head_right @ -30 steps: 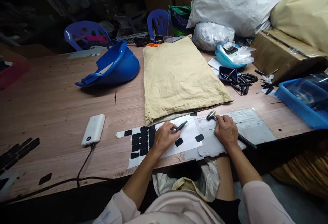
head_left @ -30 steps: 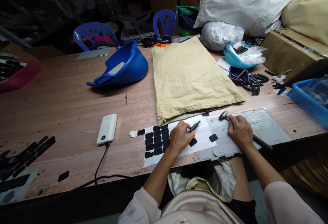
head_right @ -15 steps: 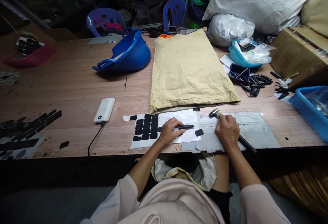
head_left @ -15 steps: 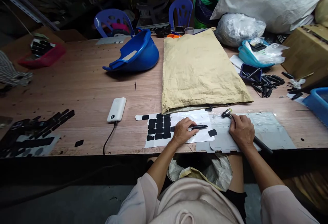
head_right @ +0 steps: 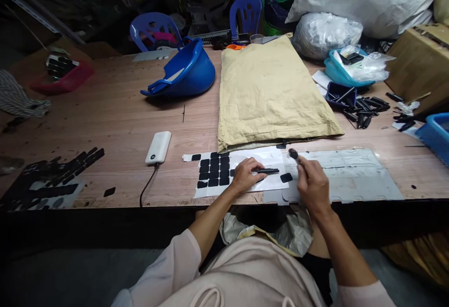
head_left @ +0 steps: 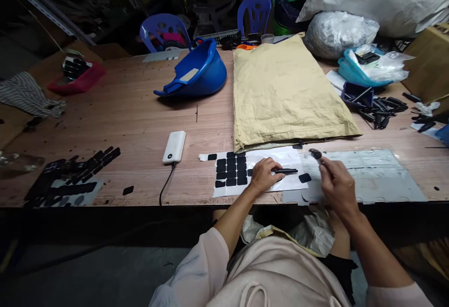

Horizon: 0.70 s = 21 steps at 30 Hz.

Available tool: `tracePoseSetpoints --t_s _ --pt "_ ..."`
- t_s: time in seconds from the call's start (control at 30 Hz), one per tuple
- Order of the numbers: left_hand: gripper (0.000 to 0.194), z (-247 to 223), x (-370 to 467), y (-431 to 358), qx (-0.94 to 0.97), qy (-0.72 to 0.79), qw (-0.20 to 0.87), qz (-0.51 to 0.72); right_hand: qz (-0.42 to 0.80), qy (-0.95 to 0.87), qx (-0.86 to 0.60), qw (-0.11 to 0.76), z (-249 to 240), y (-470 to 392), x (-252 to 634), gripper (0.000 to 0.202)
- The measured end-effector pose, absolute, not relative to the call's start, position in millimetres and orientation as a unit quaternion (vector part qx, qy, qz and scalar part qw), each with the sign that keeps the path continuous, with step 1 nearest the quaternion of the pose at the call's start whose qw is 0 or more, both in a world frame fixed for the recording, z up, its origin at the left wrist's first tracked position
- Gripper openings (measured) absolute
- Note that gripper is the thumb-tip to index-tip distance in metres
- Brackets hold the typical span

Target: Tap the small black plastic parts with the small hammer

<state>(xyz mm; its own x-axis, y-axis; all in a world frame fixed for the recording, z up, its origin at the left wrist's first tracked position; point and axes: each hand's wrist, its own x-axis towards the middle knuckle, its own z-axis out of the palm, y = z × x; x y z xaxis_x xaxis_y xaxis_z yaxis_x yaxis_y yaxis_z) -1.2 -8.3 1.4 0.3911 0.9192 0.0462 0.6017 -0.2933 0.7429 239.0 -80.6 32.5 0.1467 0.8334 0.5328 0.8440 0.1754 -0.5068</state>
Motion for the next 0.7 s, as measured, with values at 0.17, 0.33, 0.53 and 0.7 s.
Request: tracePoseSetpoints --t_s 0.17,0.33,0.53,0.7 --pt "0.015 2 1 -9 0.761 0.5 0.329 0.25 0.08 -0.703 -0.57 0.419 45 -101 185 0.035" --pt "0.014 4 0 -8 0.763 0.493 0.336 0.248 0.028 -0.722 -0.565 0.399 39 -103 175 0.044" --pt "0.011 2 0 -9 0.762 0.494 0.335 0.251 -0.005 -0.755 -0.569 0.326 29 -103 177 0.047" --pt "0.014 0 1 -9 0.762 0.492 0.331 0.262 -0.023 -0.726 -0.586 0.36 31 -105 184 0.045"
